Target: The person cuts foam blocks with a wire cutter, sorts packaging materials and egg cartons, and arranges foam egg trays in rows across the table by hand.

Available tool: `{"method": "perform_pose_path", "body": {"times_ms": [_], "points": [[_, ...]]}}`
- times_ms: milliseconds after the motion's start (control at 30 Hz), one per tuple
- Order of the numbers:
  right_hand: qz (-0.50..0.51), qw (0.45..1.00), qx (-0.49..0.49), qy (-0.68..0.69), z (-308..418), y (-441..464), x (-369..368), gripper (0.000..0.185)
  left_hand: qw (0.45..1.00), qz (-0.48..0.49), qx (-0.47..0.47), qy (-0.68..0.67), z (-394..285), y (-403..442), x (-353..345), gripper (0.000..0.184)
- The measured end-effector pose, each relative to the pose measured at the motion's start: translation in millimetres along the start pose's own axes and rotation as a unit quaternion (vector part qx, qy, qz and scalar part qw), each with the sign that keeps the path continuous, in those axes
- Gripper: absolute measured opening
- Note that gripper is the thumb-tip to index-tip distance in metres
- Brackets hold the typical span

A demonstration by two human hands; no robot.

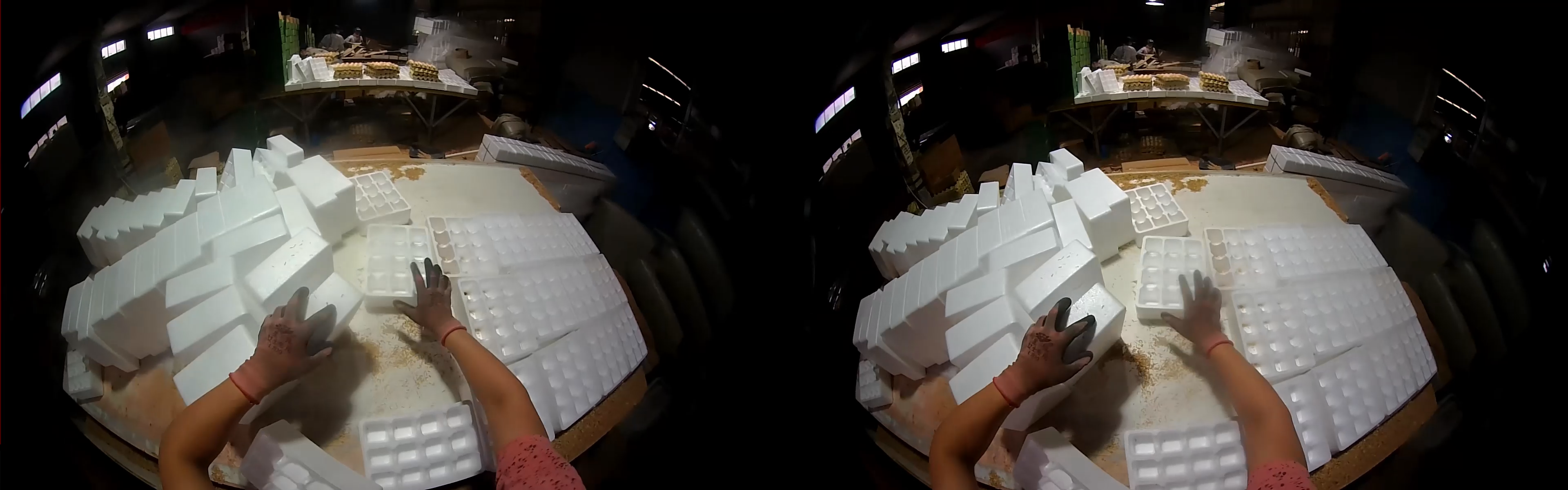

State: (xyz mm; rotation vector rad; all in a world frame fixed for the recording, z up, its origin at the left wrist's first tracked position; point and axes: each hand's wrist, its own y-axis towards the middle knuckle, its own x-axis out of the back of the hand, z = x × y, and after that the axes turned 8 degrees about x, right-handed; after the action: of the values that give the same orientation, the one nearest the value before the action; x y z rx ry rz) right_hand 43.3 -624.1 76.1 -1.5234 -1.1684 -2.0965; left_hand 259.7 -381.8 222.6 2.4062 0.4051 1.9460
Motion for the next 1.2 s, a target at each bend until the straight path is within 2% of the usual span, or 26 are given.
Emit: {"method": "perform_pose_path", "body": {"times_ms": [67,100,133,167,200,267,333,367,433,467,500,533,567,600,633,667,733,800,833,867,933,967,1000,1067,1133,1200], "points": [[0.126,0.983,0.125,-0.039,4,8,-12,0.104,1.0,0.013,0.002,0.007,-14,-2,6,0.064],[0.195,0.971,0.115,-0.077,7,16,-15,0.099,0.999,0.0,-0.033,0.015,-23,-5,11,0.064],[0.19,0.973,0.11,-0.076,6,21,-24,0.099,0.997,-0.014,-0.069,0.025,-30,-10,16,0.065],[0.187,0.972,0.106,-0.096,4,25,-38,0.085,0.997,-0.014,-0.075,0.03,-40,-16,25,0.065],[0.185,0.971,0.102,-0.115,-2,28,-57,0.072,0.99,-0.03,-0.136,-0.004,-50,-24,34,0.06],[0.128,0.98,0.12,-0.094,-25,34,-82,0.066,0.964,-0.062,-0.254,-0.044,-52,-37,29,0.051],[0.2,0.966,0.123,-0.11,-43,45,-74,0.066,0.948,-0.042,-0.314,-0.033,-53,-44,20,0.047],[0.221,0.964,0.111,-0.098,-50,49,-66,0.064,0.948,-0.036,-0.314,-0.036,-55,-41,16,0.047],[0.155,0.98,0.113,0.044,-68,42,-30,0.062,0.948,0.019,-0.319,-0.001,-59,-29,0,0.043],[0.055,0.984,0.088,0.147,-75,35,-6,0.057,0.947,0.008,-0.322,0.002,-63,-22,-13,0.046],[-0.043,0.952,0.052,0.298,-82,29,19,0.051,0.946,0.006,-0.323,0.001,-71,-17,-23,0.047],[-0.053,0.938,-0.067,0.337,-88,11,51,0.047,0.946,0.0,-0.325,0.001,-81,-12,-34,0.049],[-0.119,0.944,-0.054,0.303,-89,-6,79,0.047,0.939,-0.015,-0.342,-0.003,-90,-6,-50,0.055],[-0.161,0.964,0.003,0.211,-91,-29,103,0.046,0.933,-0.032,-0.359,-0.005,-99,0,-68,0.061],[-0.162,0.969,0.011,0.184,-80,-56,133,0.043,0.927,-0.048,-0.373,0.013,-109,6,-89,0.061],[-0.148,0.96,0.016,0.237,-66,-85,154,0.041,0.929,-0.055,-0.365,0.018,-122,10,-103,0.063],[-0.118,0.973,0.101,0.173,-22,-146,191,0.042,0.93,-0.041,-0.361,0.047,-137,19,-144,0.061],[0.009,0.959,0.164,0.229,16,-205,201,0.043,0.935,-0.023,-0.355,0.008,-146,20,-170,0.06],[0.082,0.958,0.181,0.207,34,-232,202,0.044,0.937,-0.006,-0.348,-0.026,-150,16,-175,0.059],[0.09,0.957,0.188,0.2,48,-259,193,0.045,0.94,0.008,-0.34,-0.015,-151,12,-174,0.057],[0.109,0.962,0.138,0.208,59,-296,189,0.049,0.951,0.019,-0.306,-0.023,-158,-12,-152,0.06],[0.099,0.973,0.097,0.186,55,-311,186,0.056,0.957,0.044,-0.284,-0.03,-162,-30,-134,0.067],[0.106,0.982,0.059,0.147,48,-318,188,0.064,0.96,0.084,-0.262,-0.048,-170,-56,-112,0.077],[0.107,0.991,-0.026,0.071,30,-326,181,0.068,0.947,0.172,-0.263,-0.064,-183,-119,-93,0.086],[0.095,0.993,-0.051,0.044,7,-331,165,0.071,0.927,0.262,-0.262,0.054,-203,-177,-102,0.086],[0.079,0.995,-0.057,0.012,-8,-337,148,0.073,0.957,0.169,-0.22,0.088,-206,-206,-148,0.075]]}}
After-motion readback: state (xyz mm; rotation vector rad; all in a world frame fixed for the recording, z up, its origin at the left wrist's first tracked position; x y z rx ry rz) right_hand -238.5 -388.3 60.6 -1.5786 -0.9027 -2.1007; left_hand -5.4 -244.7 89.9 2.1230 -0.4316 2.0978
